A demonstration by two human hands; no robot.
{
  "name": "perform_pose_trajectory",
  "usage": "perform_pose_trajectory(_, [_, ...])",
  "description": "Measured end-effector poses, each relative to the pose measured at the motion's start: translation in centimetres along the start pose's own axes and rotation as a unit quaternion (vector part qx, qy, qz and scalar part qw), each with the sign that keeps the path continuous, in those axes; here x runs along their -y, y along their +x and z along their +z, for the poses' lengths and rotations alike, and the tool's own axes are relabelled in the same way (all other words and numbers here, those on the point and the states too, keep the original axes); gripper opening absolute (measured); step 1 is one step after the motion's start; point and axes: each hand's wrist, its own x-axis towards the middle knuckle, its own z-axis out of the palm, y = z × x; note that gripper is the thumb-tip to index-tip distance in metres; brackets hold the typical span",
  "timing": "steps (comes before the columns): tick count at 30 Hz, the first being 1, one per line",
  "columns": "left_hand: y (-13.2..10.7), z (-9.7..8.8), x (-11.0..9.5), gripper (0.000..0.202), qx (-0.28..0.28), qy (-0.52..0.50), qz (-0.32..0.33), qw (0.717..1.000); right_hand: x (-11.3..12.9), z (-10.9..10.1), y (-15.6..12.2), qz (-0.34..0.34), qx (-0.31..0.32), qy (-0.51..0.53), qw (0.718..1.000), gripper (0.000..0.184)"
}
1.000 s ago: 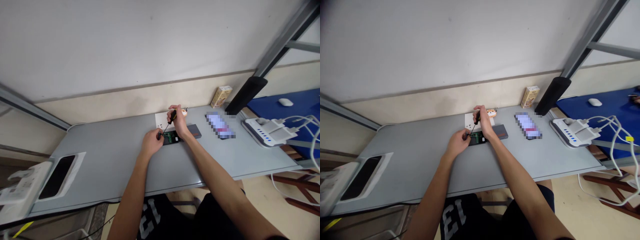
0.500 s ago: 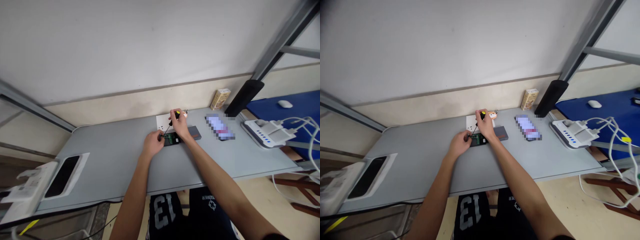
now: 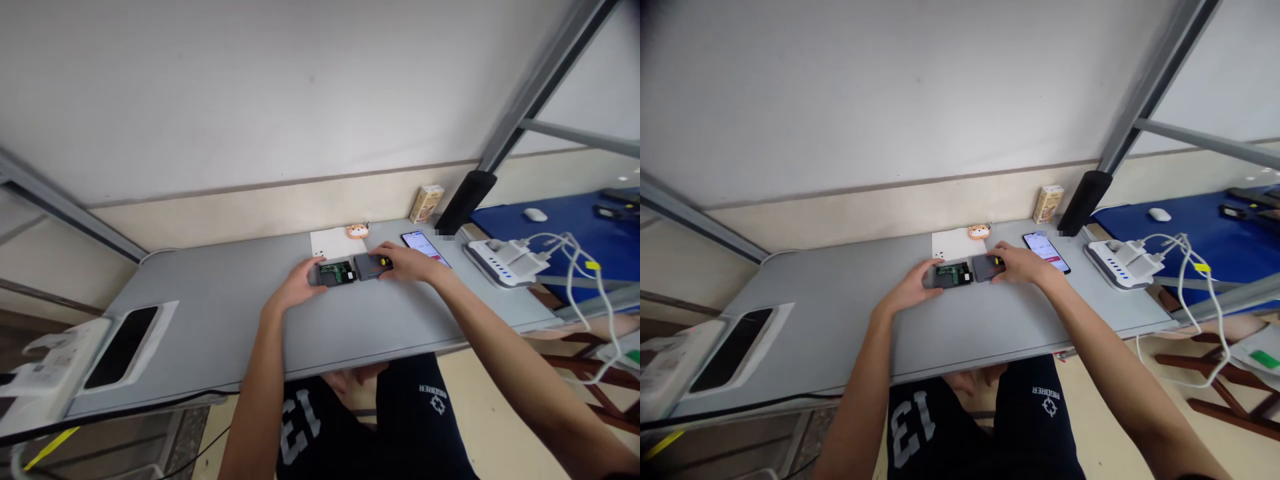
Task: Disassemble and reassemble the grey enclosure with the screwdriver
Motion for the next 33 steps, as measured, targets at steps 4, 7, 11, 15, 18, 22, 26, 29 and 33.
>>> perform_pose_trajectory(4, [0.1, 0.1, 0.9, 0.078, -0.002, -0.030, -0.031, 0.999, -1.0, -0.4, 0.2, -0.003, 0.020, 0.011, 1.000, 0.067])
perform_pose_trajectory(7, [0.2, 0.3, 1.6, 0.078, -0.006, -0.030, -0.017, 0.999, -0.2, -1.3, 0.8, -0.002, 0.034, 0.036, 0.999, 0.062])
perform_pose_trajectory(11, [0.3, 0.6, 1.7, 0.080, -0.015, -0.013, -0.020, 1.000, 1.3, -1.3, 1.3, -0.022, 0.064, 0.058, 0.996, 0.060])
perform_pose_trajectory(15, [0.3, 0.8, 0.9, 0.079, -0.034, 0.002, -0.028, 0.999, 2.4, 0.4, 1.4, -0.039, 0.031, 0.005, 0.999, 0.064])
perform_pose_trajectory(18, [0.4, 1.2, 0.3, 0.076, -0.047, 0.015, -0.030, 0.998, 3.1, 1.6, 1.7, -0.043, 0.011, -0.024, 0.999, 0.064])
perform_pose_trajectory(22, [0.6, 1.6, 0.3, 0.088, -0.053, 0.006, -0.009, 0.999, 4.0, 2.8, 2.8, -0.080, 0.001, -0.012, 0.997, 0.061])
perform_pose_trajectory(26, [0.6, 1.7, 0.5, 0.102, -0.045, -0.001, -0.018, 0.999, 4.4, 3.4, 3.3, -0.102, -0.010, 0.021, 0.995, 0.058])
perform_pose_trajectory(29, [0.5, 1.7, 0.4, 0.093, -0.045, 0.018, -0.016, 0.999, 4.6, 3.3, 3.1, -0.142, -0.056, 0.093, 0.984, 0.046])
perform_pose_trajectory(33, [0.6, 1.8, -0.1, 0.072, -0.048, 0.035, 0.032, 0.998, 4.9, 2.5, 3.7, -0.123, -0.317, 0.280, 0.897, 0.035])
